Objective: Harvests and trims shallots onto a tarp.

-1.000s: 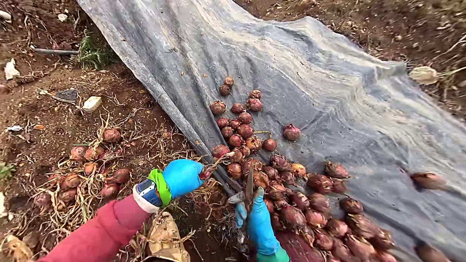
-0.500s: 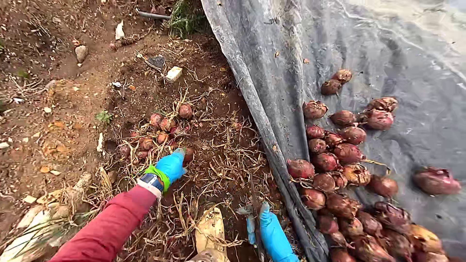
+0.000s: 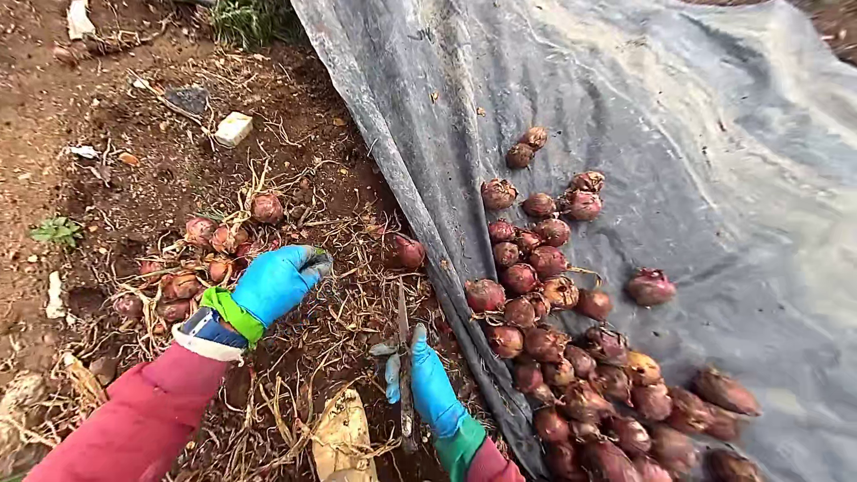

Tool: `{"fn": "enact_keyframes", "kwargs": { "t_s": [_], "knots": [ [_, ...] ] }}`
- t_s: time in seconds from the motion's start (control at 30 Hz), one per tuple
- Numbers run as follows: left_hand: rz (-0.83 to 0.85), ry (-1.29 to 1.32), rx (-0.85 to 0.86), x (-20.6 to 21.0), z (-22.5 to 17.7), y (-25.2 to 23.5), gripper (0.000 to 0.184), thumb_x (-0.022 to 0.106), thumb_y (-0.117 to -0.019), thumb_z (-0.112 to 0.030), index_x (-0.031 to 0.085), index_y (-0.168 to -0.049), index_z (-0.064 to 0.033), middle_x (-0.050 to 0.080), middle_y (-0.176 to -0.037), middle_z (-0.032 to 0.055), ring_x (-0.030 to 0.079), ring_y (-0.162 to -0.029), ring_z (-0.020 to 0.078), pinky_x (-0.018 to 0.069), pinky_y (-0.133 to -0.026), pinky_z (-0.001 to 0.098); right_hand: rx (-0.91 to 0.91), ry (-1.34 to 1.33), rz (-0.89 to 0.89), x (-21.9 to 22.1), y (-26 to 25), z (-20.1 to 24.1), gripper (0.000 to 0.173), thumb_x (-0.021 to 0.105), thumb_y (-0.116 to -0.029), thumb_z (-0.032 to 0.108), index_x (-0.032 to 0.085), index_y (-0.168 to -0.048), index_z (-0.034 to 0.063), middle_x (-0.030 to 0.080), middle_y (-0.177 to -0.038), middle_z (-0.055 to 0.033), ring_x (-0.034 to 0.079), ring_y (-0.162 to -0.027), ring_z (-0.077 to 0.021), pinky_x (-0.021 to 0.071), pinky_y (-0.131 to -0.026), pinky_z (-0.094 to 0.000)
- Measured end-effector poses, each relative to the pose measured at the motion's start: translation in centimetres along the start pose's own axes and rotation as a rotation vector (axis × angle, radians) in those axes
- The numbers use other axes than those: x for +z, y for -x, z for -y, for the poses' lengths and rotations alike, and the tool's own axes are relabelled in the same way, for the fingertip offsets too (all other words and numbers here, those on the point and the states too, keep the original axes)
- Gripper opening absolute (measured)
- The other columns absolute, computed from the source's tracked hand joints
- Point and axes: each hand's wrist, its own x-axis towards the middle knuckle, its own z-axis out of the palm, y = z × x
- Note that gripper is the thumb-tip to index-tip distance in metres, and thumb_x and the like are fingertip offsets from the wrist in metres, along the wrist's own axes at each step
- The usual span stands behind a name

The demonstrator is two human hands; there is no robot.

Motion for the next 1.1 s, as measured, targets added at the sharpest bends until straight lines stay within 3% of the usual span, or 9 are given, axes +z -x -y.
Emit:
{"fn": "enact_keyframes", "kwargs": {
  "t_s": [0.17,0.27,0.33,0.47,0.57,0.7,0.87,0.97,1.1],
  "knots": [
    [-0.069,-0.002,0.028,3.3,-6.1,-5.0,0.027,0.073,-0.0923,-0.046,0.076,-0.115,-0.0320,0.076,-0.113,-0.0029,0.071,-0.108,0.0185,0.0560,-0.095,0.0563,0.044,-0.106,-0.179,-3.0,4.0,-2.8,0.098,-0.005,-0.1022,0.065,0.066,-0.118,-0.0017,0.063,-0.063,-0.0159,0.062,-0.048,-0.0261,0.0566,-0.045,-0.0421],
    [0.011,-0.191,-0.007,7.1,-11.1,-9.0,0.066,0.085,-0.0740,-0.056,0.069,-0.128,-0.0215,0.069,-0.126,0.0099,0.067,-0.115,0.0325,0.0564,-0.093,0.0597,0.049,-0.062,-0.208,-4.7,6.9,-4.3,0.099,-0.001,-0.1003,0.070,0.066,-0.117,-0.0010,0.065,-0.065,-0.0164,0.063,-0.049,-0.0258,0.0572,-0.046,-0.0408],
    [0.083,-0.389,-0.015,10.5,-11.4,-10.8,0.075,0.090,-0.0684,-0.043,0.066,-0.133,-0.0123,0.062,-0.133,0.0199,0.060,-0.121,0.0444,0.0551,-0.090,0.0657,0.074,-0.054,-0.240,-5.6,8.7,-4.6,0.101,-0.001,-0.0998,0.071,0.067,-0.118,-0.0011,0.066,-0.066,-0.0179,0.063,-0.049,-0.0266,0.0576,-0.046,-0.0413],
    [0.253,-0.689,0.119,12.7,-7.1,-12.6,0.066,0.084,-0.0743,-0.011,0.064,-0.137,-0.0174,0.062,-0.137,0.0196,0.050,-0.132,0.0516,0.0534,-0.087,0.0697,0.125,-0.065,-0.361,-7.4,10.1,-4.5,0.098,-0.001,-0.1013,0.069,0.068,-0.111,-0.0008,0.066,-0.066,-0.0181,0.063,-0.050,-0.0273,0.0575,-0.048,-0.0427],
    [0.399,-0.615,0.155,9.8,-3.5,-12.9,0.073,0.086,-0.0730,-0.009,0.060,-0.141,-0.0140,0.059,-0.137,0.0215,0.062,-0.117,0.0463,0.0577,-0.085,0.0643,0.160,-0.100,-0.397,-8.4,9.0,-4.8,0.099,-0.001,-0.1007,0.070,0.067,-0.112,-0.0017,0.065,-0.065,-0.0195,0.063,-0.049,-0.0288,0.0571,-0.046,-0.0436],
    [0.337,-0.370,0.089,8.5,-0.1,-12.1,0.062,0.088,-0.0740,-0.043,0.067,-0.129,-0.0225,0.068,-0.129,0.0062,0.069,-0.110,0.0289,0.0579,-0.091,0.0593,0.205,-0.081,-0.342,-7.4,5.2,-4.1,0.099,-0.002,-0.1007,0.070,0.067,-0.110,-0.0017,0.065,-0.065,-0.0196,0.063,-0.050,-0.0298,0.0573,-0.046,-0.0444],
    [0.331,0.001,0.085,7.8,-4.2,-3.2,0.077,0.087,-0.0710,-0.060,0.058,-0.141,-0.0428,0.075,-0.114,-0.0053,0.072,-0.102,0.0156,0.0598,-0.089,0.0525,0.044,0.063,-0.054,-4.0,0.4,-0.6,0.087,0.013,-0.1031,0.068,0.066,-0.103,0.0000,0.064,-0.063,-0.0115,0.065,-0.050,-0.0246,0.0603,-0.049,-0.0416],
    [0.500,0.017,0.178,7.5,-5.8,1.0,0.052,0.081,-0.0883,-0.042,0.062,-0.134,-0.0257,0.074,-0.111,0.0019,0.071,-0.102,0.0216,0.0583,-0.091,0.0531,-0.083,0.132,0.017,-1.8,-1.4,2.7,0.076,0.048,-0.0929,0.077,0.065,-0.083,0.0035,0.063,-0.061,-0.0084,0.064,-0.049,-0.0226,0.0600,-0.049,-0.0396],
    [0.444,-0.181,0.398,5.3,-4.4,2.9,0.029,0.067,-0.0982,-0.048,0.071,-0.106,-0.0200,0.073,-0.088,0.0016,0.072,-0.083,0.0217,0.0584,-0.073,0.0507,-0.135,0.227,-0.015,-1.1,-0.6,3.2,0.081,0.043,-0.0890,0.084,0.064,-0.079,0.0060,0.061,-0.060,-0.0069,0.062,-0.049,-0.0207,0.0566,-0.048,-0.0364]
  ]
}}
